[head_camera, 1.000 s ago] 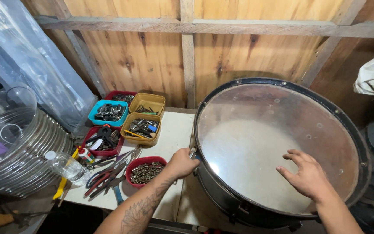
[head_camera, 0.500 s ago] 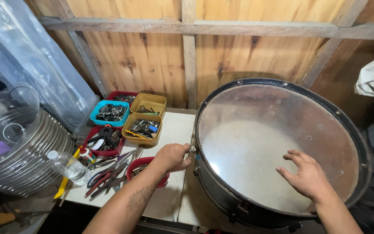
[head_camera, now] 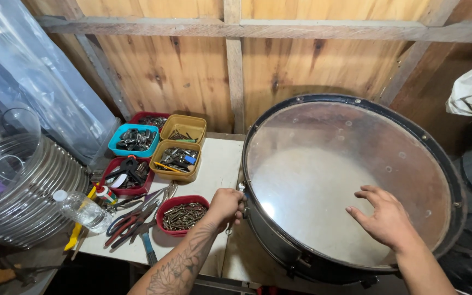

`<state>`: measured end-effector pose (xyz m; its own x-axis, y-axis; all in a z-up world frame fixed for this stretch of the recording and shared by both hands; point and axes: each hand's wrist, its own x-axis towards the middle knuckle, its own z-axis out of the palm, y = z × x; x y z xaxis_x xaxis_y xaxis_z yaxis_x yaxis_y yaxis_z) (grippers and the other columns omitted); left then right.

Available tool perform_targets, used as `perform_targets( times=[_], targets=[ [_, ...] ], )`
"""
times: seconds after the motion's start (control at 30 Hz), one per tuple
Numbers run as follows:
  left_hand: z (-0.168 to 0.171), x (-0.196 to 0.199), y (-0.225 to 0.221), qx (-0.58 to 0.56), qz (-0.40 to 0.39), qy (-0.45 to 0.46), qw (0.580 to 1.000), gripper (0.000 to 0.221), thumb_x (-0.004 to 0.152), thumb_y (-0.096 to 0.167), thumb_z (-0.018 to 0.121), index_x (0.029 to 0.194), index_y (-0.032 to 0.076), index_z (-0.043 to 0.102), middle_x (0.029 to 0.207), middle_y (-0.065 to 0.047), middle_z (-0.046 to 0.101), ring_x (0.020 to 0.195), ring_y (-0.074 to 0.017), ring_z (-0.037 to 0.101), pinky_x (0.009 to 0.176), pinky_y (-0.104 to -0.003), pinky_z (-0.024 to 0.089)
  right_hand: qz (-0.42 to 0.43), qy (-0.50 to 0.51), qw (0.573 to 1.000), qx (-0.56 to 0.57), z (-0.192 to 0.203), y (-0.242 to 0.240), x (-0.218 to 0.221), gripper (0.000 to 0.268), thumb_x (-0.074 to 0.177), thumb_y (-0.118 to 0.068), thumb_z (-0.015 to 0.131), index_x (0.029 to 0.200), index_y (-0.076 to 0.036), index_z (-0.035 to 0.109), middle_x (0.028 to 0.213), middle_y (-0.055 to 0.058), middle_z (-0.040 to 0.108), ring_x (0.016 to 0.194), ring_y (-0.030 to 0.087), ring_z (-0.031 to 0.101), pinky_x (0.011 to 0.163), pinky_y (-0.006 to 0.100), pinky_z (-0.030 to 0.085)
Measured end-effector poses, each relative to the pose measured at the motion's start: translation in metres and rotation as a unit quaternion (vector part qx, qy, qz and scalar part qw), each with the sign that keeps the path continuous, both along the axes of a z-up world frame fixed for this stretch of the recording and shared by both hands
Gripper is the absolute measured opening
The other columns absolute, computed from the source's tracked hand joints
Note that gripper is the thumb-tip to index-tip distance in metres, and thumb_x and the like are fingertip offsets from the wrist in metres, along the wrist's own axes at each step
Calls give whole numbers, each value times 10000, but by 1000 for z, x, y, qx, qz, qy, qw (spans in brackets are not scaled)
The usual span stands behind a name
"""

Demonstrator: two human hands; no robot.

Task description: Tightening the tension rods on a drum using a small wrench

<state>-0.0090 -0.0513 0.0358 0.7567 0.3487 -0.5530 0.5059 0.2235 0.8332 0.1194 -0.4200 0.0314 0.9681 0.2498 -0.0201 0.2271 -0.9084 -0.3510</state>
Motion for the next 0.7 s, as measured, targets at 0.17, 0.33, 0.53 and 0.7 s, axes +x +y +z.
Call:
perform_targets(
  times=[0.17,0.33,0.53,0.7],
  targets=[
    [-27,5,-4,-102,38,-2,994,234,1033,209,484,889,70,605,649,-38,518,492,-154,458,406,-306,421,-2,-1,1000,-6,0,0,0,552,801,-557,720,1272,-270,728,1496,-105,579,1425,156,492,1201,379,376],
    [-24,10,1,-108,21,-1,994,175,1011,160,509,881,77,591,626,-9,497,463,-122,407,382,-263,281,10,-13,1000,1,-4,-3,4,559,793,-559,723,1264,-256,734,1489,-77,587,1417,174,500,1222,365,341],
    [20,2,-7,194,-104,56,974,123,965,136,520,920,43,588,754,-90,575,482,-194,489,358,-327,347,9,-1,1000,3,-2,-1,4,548,800,-541,729,1270,-258,730,1509,-69,572,1452,170,463,1235,376,327],
    [44,-2,1,402,-293,81,864,80,855,95,670,909,47,702,965,-158,740,895,-290,719,738,-388,583,-5,26,1000,-7,10,2,-3,542,825,-535,703,1304,-282,707,1540,-106,535,1471,161,436,1221,405,349]
  ],
)
